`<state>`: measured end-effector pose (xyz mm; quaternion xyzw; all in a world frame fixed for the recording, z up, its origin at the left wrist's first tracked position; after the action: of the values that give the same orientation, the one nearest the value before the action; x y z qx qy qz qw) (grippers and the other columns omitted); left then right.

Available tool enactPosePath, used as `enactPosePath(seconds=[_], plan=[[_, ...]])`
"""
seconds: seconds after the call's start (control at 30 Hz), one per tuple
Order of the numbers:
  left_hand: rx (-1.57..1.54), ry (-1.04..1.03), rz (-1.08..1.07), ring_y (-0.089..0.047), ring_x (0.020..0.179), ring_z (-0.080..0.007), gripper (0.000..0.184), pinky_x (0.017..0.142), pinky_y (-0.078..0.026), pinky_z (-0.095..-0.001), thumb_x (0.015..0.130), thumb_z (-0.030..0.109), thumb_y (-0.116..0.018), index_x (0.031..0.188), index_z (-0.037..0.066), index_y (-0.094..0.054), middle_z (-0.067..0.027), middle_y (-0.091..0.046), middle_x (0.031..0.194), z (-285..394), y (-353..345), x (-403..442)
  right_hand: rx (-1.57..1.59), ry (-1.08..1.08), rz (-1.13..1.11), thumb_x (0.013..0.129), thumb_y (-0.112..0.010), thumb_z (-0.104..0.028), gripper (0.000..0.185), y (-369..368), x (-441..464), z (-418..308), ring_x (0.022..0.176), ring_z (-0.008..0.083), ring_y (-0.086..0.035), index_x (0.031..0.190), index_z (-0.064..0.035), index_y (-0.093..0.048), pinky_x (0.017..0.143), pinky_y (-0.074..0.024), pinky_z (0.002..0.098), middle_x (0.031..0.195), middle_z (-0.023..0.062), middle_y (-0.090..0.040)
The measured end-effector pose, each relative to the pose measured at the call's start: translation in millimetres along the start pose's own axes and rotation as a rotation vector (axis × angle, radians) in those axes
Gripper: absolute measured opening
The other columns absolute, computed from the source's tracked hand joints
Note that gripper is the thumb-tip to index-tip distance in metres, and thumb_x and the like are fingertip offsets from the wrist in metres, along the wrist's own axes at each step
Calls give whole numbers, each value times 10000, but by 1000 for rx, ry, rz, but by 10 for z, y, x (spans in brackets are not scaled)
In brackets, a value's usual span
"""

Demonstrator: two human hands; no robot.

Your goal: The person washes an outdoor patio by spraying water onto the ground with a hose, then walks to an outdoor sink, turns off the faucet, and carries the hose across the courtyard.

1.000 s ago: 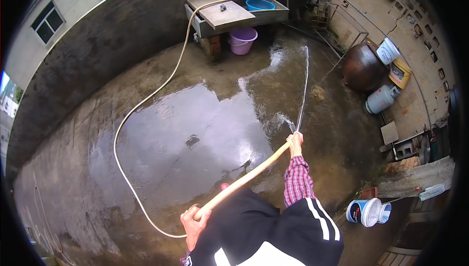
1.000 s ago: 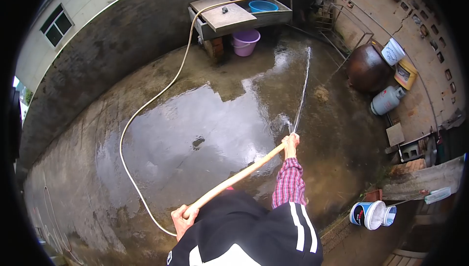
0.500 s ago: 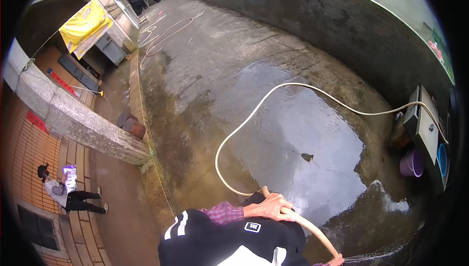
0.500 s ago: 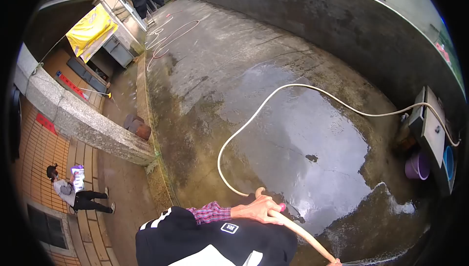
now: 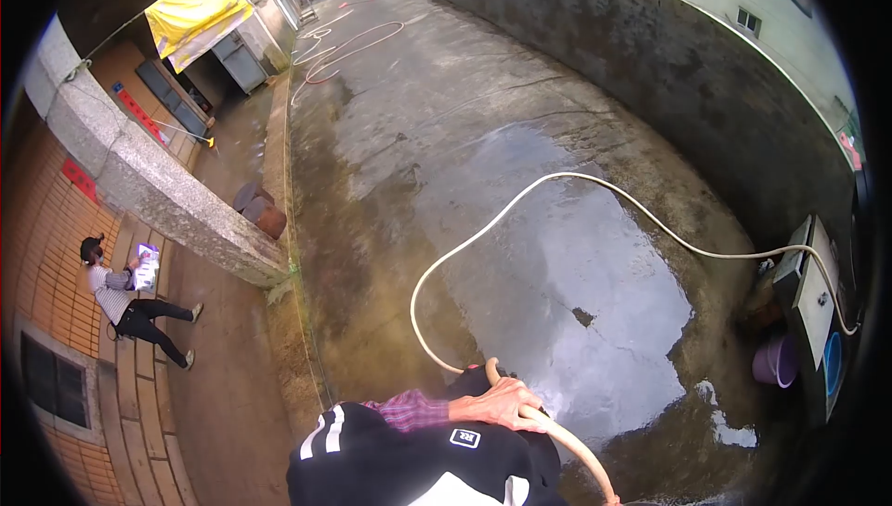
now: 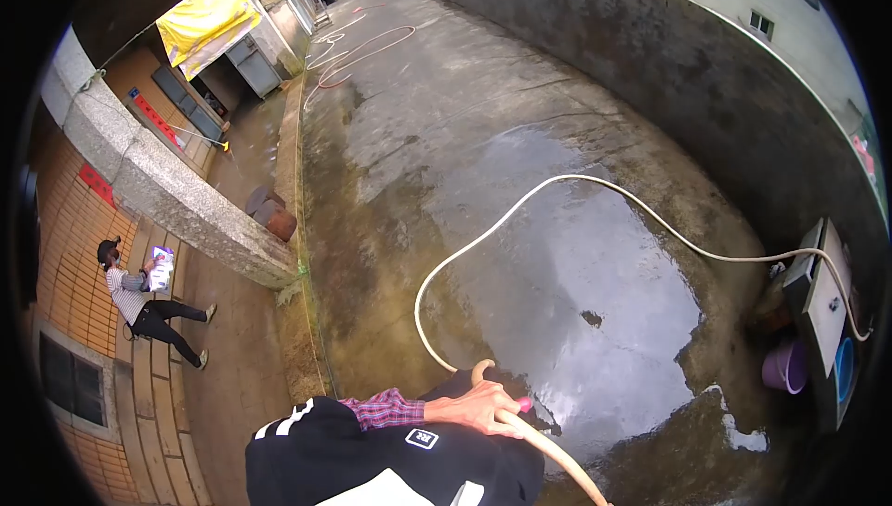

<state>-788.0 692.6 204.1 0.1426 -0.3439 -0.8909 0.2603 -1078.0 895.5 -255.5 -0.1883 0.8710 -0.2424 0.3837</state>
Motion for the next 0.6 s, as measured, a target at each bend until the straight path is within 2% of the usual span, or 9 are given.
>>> enactPosePath(seconds=[0.2,0.27,0.33,0.37,0.43,0.53,0.6], plan=[[-53,-17,69,-409,401,-226,338,397,-287,-312,626,329,-596,524,33,-465,-83,-419,427,-93,240,-63,-5,27,131,695,-392,-183,155,313,-189,-146,498,144,-363,579,-87,-351,472,-319,257,547,6,-317],[-41,5,48,-405,404,-217,338,446,-309,-310,619,326,-602,505,47,-449,-73,-412,424,-172,360,-78,-3,33,182,690,-390,-185,155,376,-321,-122,498,145,-361,578,-85,-353,471,-317,257,547,6,-315],[104,-166,143,-392,397,-211,337,515,-333,-312,620,306,-608,477,68,-417,-61,-395,418,-262,518,-84,-1,42,241,686,-388,-187,154,469,-480,-80,497,146,-360,577,-83,-354,470,-315,256,547,5,-314],[91,-170,175,-383,394,-210,310,593,-347,-315,599,242,-612,459,83,-386,-57,-377,415,-301,621,-77,1,49,273,683,-387,-188,154,525,-580,-59,497,146,-359,577,-82,-355,469,-314,255,547,5,-313],[211,-197,234,-422,424,-215,230,562,-386,-310,561,156,-593,480,77,-392,-62,-381,425,-627,708,-105,4,73,330,681,-386,-190,154,580,-762,-8,497,147,-358,576,-81,-356,469,-313,255,547,5,-312],[245,-148,342,-494,491,-222,147,481,-402,-305,556,88,-570,527,62,-428,-64,-452,486,-914,985,-157,-529,183,322,682,-390,-200,202,-469,-886,-42,475,121,-319,533,-84,-318,424,-279,257,540,-14,-325],[227,-133,333,-513,514,-226,140,466,-397,-298,553,87,-581,549,52,-446,-73,-496,540,-1039,1196,-216,-395,179,378,679,-384,-198,193,-1236,-1106,-59,480,102,-331,532,-91,-321,420,-280,251,544,-14,-343]])
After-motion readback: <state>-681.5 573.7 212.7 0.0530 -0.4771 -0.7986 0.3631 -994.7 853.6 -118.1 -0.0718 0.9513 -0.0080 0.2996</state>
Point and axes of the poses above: each hand's wrist, its own x-axis towards the middle knuckle, its own y-axis out of the back of the hand, z = x × y, the point moved 4 cm from there along x, towards the middle knuckle
